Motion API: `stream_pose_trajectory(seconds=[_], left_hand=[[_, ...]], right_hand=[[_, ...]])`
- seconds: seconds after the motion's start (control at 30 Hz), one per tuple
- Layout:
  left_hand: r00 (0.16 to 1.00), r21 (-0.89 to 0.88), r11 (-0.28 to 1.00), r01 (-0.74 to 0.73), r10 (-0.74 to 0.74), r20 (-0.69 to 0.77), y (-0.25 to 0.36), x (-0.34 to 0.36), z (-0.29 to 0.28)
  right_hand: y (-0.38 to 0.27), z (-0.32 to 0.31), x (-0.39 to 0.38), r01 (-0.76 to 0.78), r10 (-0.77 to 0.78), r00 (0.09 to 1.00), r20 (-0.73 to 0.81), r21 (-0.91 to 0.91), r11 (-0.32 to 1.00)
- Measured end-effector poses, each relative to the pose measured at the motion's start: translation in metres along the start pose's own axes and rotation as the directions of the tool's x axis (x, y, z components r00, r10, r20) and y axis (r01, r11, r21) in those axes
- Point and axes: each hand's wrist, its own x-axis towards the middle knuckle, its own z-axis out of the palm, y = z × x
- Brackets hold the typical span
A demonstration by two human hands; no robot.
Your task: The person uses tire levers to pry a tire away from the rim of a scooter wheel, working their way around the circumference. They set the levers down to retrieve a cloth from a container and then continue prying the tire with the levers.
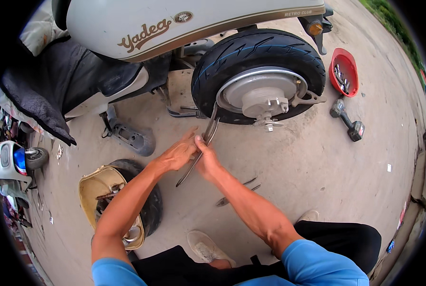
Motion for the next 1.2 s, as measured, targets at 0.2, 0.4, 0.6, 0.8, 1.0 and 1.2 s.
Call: stream_pose_trajectory(seconds=[0.2,0.4,0.6,0.8,1.0,1.2], left_hand=[[0.984,-0.114,0.981,0.156,-0.164,-0.064,-0.016,0.030,0.000],[0.972,-0.365,0.914,0.177,-0.221,-0.081,-0.012,0.067,-0.002],[0.863,-0.301,0.953,-0.014,-0.141,-0.485,0.007,0.089,0.000],[0.877,-0.192,0.980,-0.059,-0.041,-0.478,-0.006,0.090,-0.012],[0.895,-0.149,0.987,-0.055,-0.018,-0.446,-0.008,0.084,-0.029],[0.907,-0.118,0.992,-0.036,-0.017,-0.422,0.004,0.075,-0.040]], right_hand=[[0.006,-0.002,0.001,-0.008,0.010,0.997,-0.078,0.036,0.999],[-0.007,-0.025,-0.015,-0.084,0.071,0.983,-0.170,-0.075,0.994],[-0.017,-0.014,-0.013,-0.152,0.136,0.978,-0.157,-0.094,0.984],[-0.036,-0.007,-0.074,-0.366,0.265,0.919,-0.294,-0.380,0.849],[-0.152,0.015,-0.152,-0.380,0.254,0.924,-0.285,-0.744,0.550],[-0.233,0.062,-0.189,-0.109,0.051,0.982,-0.180,-0.771,-0.627]])
